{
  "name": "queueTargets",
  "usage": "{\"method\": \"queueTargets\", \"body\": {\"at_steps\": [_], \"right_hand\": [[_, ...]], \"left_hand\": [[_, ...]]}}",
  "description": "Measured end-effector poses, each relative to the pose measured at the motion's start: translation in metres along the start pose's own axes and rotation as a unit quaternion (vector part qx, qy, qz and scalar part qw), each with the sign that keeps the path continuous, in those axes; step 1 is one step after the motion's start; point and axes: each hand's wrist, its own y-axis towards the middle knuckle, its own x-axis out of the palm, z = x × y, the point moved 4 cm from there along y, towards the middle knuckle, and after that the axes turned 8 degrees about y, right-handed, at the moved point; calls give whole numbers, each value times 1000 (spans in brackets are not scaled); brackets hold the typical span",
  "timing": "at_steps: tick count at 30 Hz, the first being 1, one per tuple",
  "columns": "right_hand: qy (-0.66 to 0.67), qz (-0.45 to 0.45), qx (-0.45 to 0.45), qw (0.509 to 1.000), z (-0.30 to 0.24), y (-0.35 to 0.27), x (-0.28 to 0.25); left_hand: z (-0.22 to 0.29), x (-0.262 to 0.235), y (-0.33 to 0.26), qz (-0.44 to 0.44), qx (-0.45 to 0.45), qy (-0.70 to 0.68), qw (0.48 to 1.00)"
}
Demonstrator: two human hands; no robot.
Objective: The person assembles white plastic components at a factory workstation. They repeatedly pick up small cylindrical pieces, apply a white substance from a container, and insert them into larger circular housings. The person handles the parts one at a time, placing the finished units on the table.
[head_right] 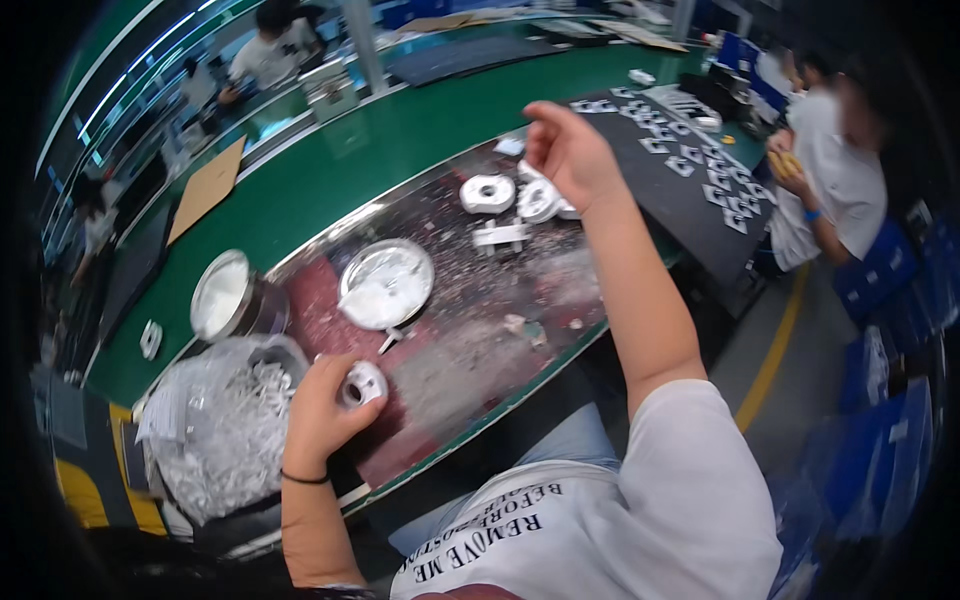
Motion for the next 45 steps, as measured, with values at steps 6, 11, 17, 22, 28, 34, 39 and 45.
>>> {"method": "queueTargets", "body": {"at_steps": [6, 11, 17, 22, 28, 34, 39, 45], "right_hand": [[-645, 26, 80, 760, -40, -42, -34], [-592, 300, 28, 748, -112, -69, -118], [-446, 132, 33, 885, -63, -68, -67], [-390, 17, 22, 921, -34, -71, -5], [-354, -87, 79, 928, -7, -81, 46], [-340, -156, 111, 921, 7, -94, 70], [-481, -361, 110, 792, 46, -114, 104], [-400, -304, 134, 854, 35, -98, 84]], "left_hand": [[13, -6, 2, -17, 1, 57, 998], [20, -2, 6, -18, 23, 42, 999], [13, -6, 1, 89, 58, -61, 992], [5, -3, 2, 135, 125, -178, 967], [5, 3, -2, 137, 156, -228, 951], [7, 15, -1, 44, -22, -401, 915], [21, 33, -2, -112, -233, -510, 821], [-3, 40, 1, -71, -245, -390, 885]]}}
